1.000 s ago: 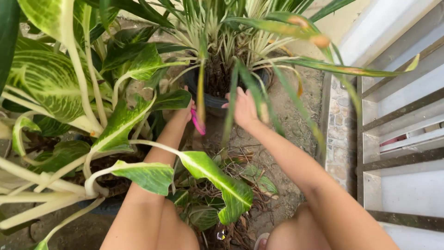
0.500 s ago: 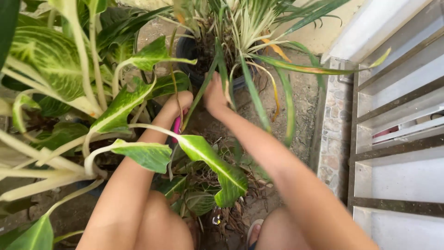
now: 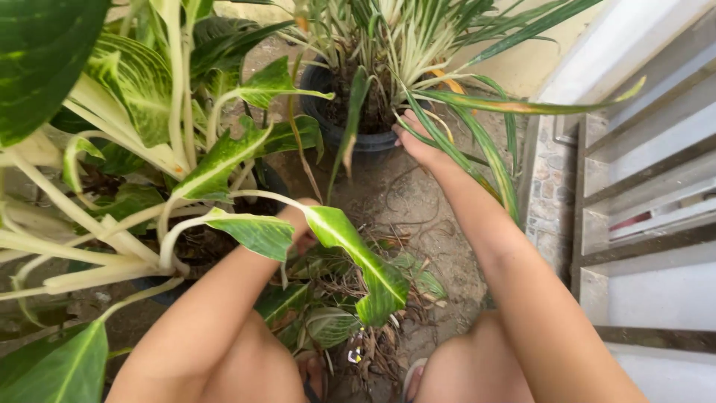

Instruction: Pruning leaves and stems of potted plants using scissors.

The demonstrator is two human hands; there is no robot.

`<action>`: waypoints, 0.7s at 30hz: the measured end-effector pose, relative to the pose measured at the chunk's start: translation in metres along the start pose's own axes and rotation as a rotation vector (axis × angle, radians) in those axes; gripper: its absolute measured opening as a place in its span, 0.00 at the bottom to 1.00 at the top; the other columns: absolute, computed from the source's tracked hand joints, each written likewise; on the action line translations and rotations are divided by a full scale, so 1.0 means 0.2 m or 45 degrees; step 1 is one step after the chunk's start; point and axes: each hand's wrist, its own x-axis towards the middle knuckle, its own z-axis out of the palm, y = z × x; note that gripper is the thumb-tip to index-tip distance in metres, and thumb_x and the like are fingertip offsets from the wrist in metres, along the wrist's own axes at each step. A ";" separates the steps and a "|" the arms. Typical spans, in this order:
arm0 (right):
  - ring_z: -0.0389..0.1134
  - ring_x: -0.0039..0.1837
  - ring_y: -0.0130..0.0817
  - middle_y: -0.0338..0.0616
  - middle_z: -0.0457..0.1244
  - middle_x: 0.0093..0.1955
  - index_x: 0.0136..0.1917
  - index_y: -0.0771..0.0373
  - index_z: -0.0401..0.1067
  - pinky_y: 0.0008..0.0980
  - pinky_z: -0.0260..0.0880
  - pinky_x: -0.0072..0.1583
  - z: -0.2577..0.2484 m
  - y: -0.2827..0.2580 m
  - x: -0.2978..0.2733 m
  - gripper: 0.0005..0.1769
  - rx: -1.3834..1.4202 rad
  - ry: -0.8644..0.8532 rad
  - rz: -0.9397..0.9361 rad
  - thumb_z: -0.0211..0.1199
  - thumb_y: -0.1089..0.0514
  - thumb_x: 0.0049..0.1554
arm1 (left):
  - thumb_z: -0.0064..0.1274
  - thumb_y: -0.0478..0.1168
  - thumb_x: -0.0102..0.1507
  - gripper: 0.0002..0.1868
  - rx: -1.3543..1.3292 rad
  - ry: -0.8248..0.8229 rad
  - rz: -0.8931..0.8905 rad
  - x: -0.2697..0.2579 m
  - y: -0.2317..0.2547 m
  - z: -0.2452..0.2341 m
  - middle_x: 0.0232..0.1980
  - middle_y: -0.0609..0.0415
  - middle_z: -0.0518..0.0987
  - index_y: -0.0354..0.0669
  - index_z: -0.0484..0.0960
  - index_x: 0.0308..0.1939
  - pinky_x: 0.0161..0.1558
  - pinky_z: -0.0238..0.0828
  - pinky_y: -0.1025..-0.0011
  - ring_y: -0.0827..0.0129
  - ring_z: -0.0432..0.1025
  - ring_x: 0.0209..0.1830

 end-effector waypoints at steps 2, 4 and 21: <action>0.69 0.46 0.39 0.50 0.58 0.51 0.55 0.71 0.70 0.32 0.70 0.50 0.03 -0.15 0.01 0.11 0.143 0.003 0.223 0.53 0.62 0.64 | 0.55 0.41 0.61 0.08 -0.186 -0.117 0.002 -0.10 0.08 0.00 0.29 0.47 0.79 0.40 0.84 0.31 0.28 0.74 0.63 0.60 0.75 0.24; 0.70 0.45 0.40 0.52 0.57 0.51 0.52 0.74 0.67 0.35 0.69 0.50 0.09 -0.24 0.02 0.11 0.273 0.001 0.457 0.53 0.61 0.66 | 0.55 0.37 0.60 0.06 -0.379 -0.242 0.018 -0.16 0.18 0.04 0.24 0.49 0.77 0.39 0.82 0.29 0.22 0.72 0.66 0.63 0.73 0.19; 0.69 0.55 0.54 0.64 0.66 0.57 0.75 0.63 0.61 0.46 0.71 0.53 0.33 -0.62 -0.29 0.36 -0.081 0.022 0.162 0.63 0.54 0.56 | 0.60 0.38 0.57 0.04 -0.475 0.232 1.178 0.44 0.06 0.36 0.29 0.49 0.83 0.42 0.86 0.32 0.31 0.76 0.65 0.61 0.78 0.28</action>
